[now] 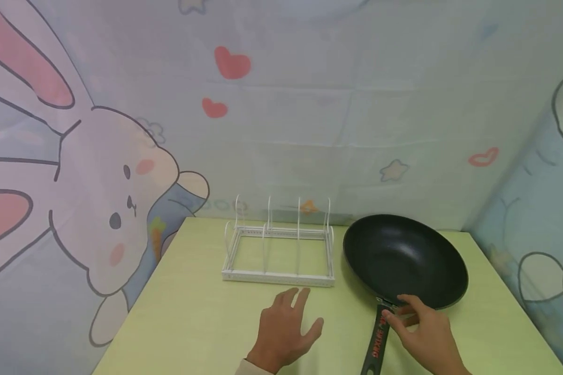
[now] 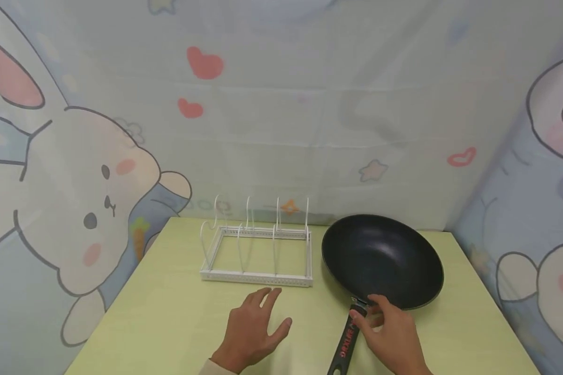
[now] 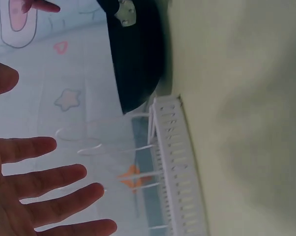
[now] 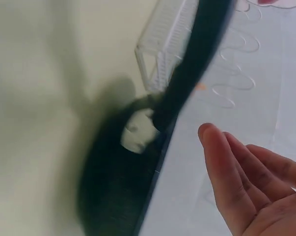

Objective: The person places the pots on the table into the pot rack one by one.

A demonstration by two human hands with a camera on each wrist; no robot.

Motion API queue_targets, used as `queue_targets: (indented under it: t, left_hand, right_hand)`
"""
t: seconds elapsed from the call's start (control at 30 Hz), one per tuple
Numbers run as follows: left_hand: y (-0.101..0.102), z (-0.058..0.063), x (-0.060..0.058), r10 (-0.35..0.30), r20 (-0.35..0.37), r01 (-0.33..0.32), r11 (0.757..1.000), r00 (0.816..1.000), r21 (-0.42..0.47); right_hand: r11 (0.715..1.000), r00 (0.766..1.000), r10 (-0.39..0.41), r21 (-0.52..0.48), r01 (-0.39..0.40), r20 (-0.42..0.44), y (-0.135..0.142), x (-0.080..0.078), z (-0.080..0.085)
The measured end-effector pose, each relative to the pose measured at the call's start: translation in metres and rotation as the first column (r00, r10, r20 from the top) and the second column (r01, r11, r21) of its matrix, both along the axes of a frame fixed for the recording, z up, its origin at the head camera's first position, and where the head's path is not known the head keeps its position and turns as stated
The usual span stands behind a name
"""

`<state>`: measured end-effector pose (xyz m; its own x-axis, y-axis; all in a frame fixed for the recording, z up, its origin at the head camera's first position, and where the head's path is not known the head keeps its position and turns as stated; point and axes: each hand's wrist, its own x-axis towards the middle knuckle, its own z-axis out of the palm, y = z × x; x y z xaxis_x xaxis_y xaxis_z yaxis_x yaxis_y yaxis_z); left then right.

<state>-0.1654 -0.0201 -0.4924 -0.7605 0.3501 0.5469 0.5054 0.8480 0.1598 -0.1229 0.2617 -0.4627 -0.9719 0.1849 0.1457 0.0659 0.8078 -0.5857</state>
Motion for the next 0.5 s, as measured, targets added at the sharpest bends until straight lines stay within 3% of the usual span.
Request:
queue_targets:
  t: [0.13,0.27,0.4,0.5]
  left_hand:
    - [0.009,-0.012,0.006,-0.012,0.061,0.010,1.000,0.998,0.027]
    - [0.028,-0.020,0.014,-0.022,0.183,0.015,0.999,0.983,0.043]
    - [0.051,-0.024,0.022,-0.056,0.343,0.031,0.997,0.938,0.077]
    - [0.064,-0.026,0.028,-0.078,0.416,0.045,0.995,0.906,0.090]
  right_hand:
    - [0.995,0.989,-0.063,-0.074,0.073,0.135,-0.004,0.002,-0.014]
    - [0.974,0.967,-0.099,-0.176,0.142,0.234,-0.008,0.001,-0.028]
    - [0.934,0.947,-0.106,-0.296,0.200,0.304,-0.010,-0.002,-0.040]
    - [0.903,0.941,-0.102,-0.368,0.224,0.322,-0.011,-0.004,-0.048]
